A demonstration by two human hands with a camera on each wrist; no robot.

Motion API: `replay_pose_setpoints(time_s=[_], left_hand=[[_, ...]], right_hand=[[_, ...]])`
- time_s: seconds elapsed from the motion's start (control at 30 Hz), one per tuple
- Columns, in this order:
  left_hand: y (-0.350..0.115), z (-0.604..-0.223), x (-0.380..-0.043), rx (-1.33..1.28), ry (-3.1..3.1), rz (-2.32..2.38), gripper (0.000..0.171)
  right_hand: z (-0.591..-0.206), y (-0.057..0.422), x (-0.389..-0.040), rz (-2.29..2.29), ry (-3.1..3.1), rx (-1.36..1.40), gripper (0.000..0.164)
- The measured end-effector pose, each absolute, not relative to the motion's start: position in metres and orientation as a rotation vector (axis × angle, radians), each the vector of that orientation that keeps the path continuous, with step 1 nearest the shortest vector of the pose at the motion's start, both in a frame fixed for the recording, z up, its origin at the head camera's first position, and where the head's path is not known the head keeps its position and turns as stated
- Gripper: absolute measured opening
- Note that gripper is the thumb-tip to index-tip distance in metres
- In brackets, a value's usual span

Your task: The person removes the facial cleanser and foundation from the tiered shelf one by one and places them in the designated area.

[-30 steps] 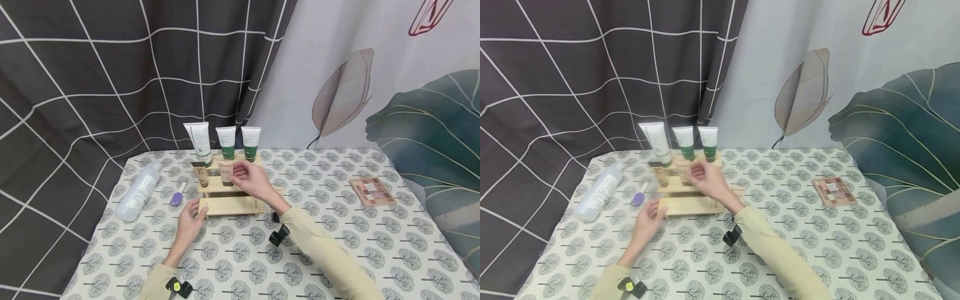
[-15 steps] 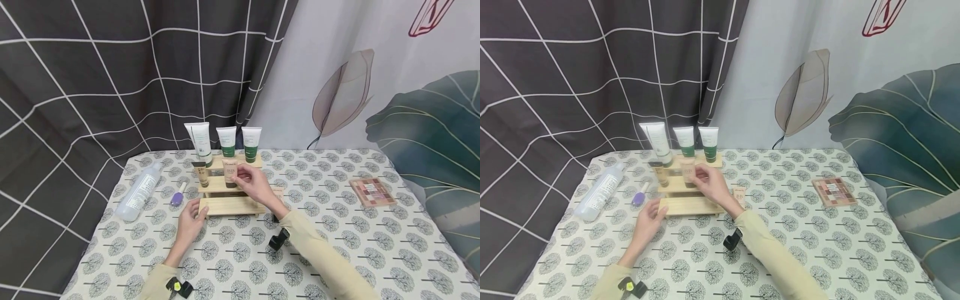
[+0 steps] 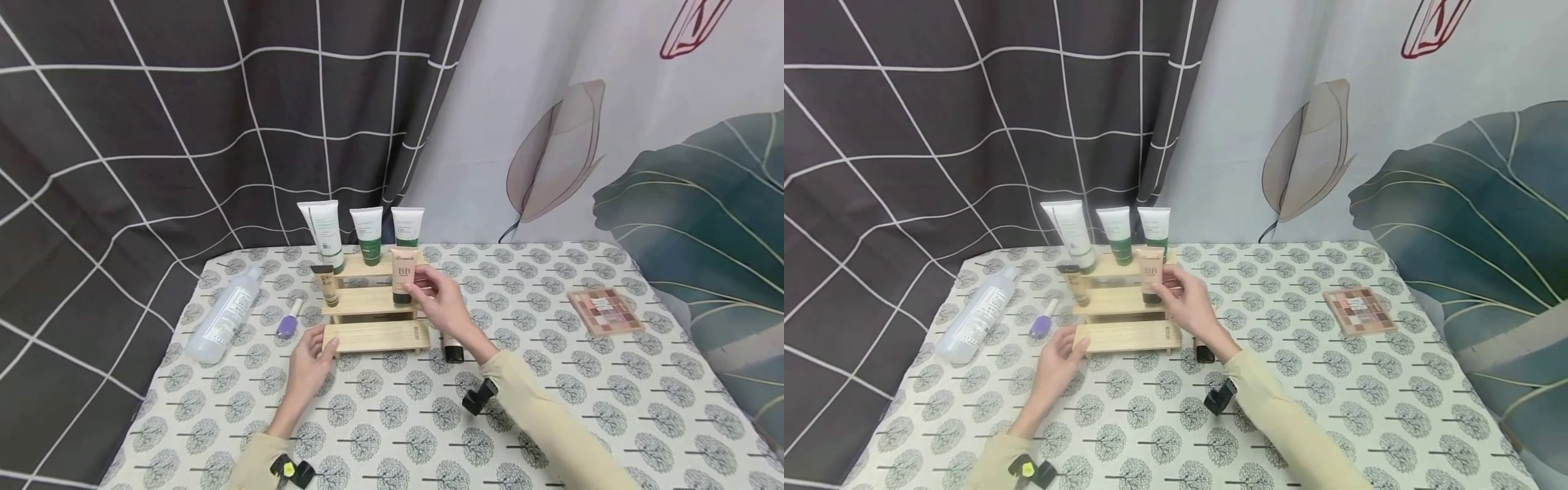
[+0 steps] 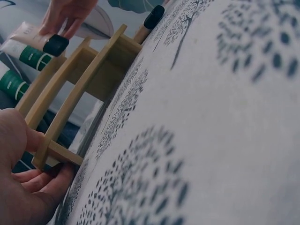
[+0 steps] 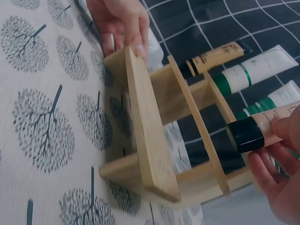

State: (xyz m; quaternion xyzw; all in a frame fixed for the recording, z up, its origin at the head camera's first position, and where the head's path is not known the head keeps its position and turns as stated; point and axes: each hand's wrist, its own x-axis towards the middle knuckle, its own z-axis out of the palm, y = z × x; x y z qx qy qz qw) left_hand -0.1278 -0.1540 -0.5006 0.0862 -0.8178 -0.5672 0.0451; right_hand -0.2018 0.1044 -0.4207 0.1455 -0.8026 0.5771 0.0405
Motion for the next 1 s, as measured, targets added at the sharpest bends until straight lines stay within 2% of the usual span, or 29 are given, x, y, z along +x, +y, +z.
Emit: replay_pose_setpoints(time_s=[0.6,1.0], left_hand=[[-0.153,-0.502,-0.128,0.276,-2.495,-1.768,0.049],[-0.153,-0.501,-0.128,0.290,-2.504,-1.754,0.049]], right_hand=[[-0.426,0.174,-0.194,1.695,-2.496,0.176,0.036],[-0.437,0.220,-0.184,1.643,-2.607,0.094,0.043]])
